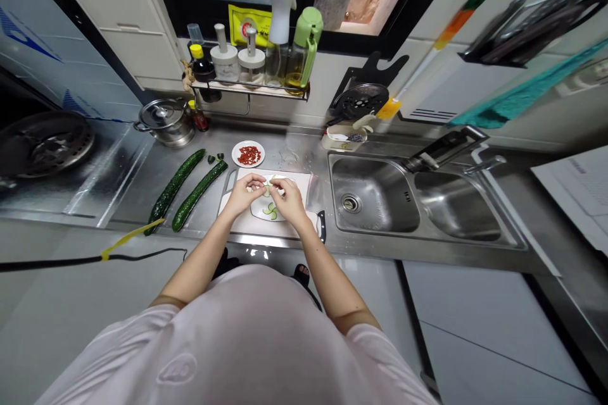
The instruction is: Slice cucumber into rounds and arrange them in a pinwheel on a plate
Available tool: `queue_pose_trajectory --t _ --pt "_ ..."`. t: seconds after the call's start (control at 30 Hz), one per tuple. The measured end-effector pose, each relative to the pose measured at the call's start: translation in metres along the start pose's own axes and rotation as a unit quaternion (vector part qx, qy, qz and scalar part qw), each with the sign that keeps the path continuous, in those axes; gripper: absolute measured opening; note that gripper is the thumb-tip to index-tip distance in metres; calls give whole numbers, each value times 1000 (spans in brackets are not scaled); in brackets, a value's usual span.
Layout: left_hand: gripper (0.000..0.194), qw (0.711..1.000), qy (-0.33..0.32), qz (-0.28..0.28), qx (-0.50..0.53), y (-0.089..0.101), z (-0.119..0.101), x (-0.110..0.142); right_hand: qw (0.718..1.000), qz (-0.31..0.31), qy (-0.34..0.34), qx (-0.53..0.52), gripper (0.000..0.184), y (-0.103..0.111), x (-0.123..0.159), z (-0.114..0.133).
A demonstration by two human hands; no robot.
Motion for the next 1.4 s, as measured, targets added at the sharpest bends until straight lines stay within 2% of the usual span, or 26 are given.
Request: queue_pose_trajectory --t 0.13,0.33,0.5,0.67,0.87,1.03,1.23,1.4 --pt "32 1000 -1 7 -14 -2 -3 2 1000 23 -6 1 17 -4 -3 0" --pt "40 999 20 -10 23 3 8 0 999 10 -16 -31 16 -3 -6 -3" --pt "37 990 114 -42 68 8 29 3 998 -5 -22 -55 17 0 -9 -4" --pt "47 962 225 17 155 -2 39 13 998 -5 -22 -62 18 2 -11 -3" --pt "51 925 292 77 232 -12 34 15 998 6 -14 -67 19 1 -11 1" --pt "45 908 304 97 271 -16 30 9 998 17 0 -64 19 -1 -10 1" --pt "49 932 269 75 232 -12 29 3 998 31 7 -62 18 -2 -8 -2" --pt "52 940 260 67 212 -10 29 1 998 36 4 -57 17 -3 -8 -4"
Point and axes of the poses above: each hand's wrist, its own x-axis away from the middle knuckle, its own y-axis out of the back of the hand, z = x × y, the point moved 5 cm from there along -x, towards the middle knuckle, and after that the axes turned 5 degrees about -x, right-handed, at the moved point
